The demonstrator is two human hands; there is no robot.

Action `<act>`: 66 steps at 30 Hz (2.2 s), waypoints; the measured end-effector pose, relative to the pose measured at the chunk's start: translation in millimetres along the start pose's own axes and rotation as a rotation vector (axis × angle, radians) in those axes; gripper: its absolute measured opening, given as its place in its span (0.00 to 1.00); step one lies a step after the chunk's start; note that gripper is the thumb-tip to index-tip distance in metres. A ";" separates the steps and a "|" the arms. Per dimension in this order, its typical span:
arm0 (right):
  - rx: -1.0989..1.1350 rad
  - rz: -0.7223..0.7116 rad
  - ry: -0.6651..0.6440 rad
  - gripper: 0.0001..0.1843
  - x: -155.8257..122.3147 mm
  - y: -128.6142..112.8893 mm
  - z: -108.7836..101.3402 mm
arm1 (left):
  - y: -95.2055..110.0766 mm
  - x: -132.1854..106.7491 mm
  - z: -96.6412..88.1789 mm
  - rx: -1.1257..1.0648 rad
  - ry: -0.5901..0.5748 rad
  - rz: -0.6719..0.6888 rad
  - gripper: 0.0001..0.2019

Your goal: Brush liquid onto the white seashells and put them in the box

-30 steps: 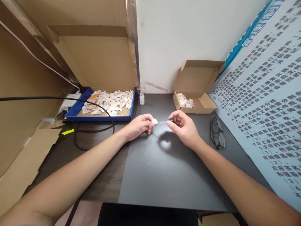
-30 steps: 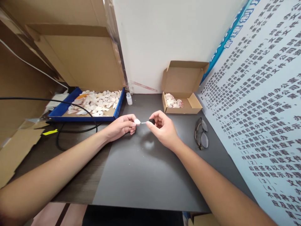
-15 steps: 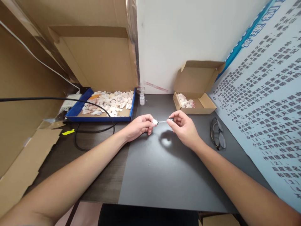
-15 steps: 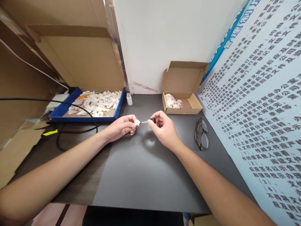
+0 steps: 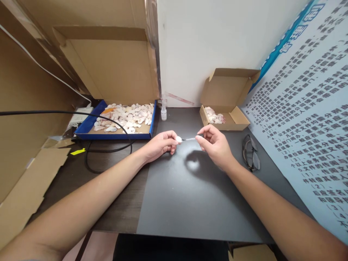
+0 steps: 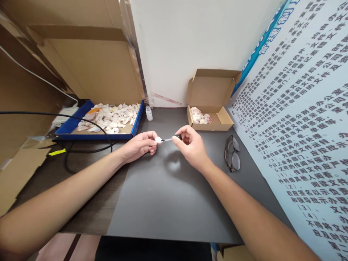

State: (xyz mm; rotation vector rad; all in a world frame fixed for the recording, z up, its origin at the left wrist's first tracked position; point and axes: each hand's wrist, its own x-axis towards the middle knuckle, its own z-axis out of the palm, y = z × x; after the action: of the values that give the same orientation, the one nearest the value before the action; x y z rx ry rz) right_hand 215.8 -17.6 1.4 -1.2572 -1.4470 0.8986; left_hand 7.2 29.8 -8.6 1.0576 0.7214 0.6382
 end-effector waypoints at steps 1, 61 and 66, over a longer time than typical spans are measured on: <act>0.009 0.003 -0.016 0.13 0.4 0.0 -0.1 | -0.1 0.1 0.1 -0.002 0.000 0.000 0.12; -0.001 0.018 -0.055 0.14 0.0 0.9 -0.9 | 1.4 -0.7 2.0 0.010 0.006 -0.006 0.13; 0.107 0.048 -0.085 0.16 0.3 0.6 -0.8 | 0.5 -0.6 1.3 0.012 0.002 0.000 0.13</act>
State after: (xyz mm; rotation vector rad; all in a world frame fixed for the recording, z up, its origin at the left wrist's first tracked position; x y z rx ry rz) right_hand 216.7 -17.3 1.1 -1.1907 -1.4204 1.0593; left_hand 7.8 28.8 -7.6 1.0685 0.7279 0.6355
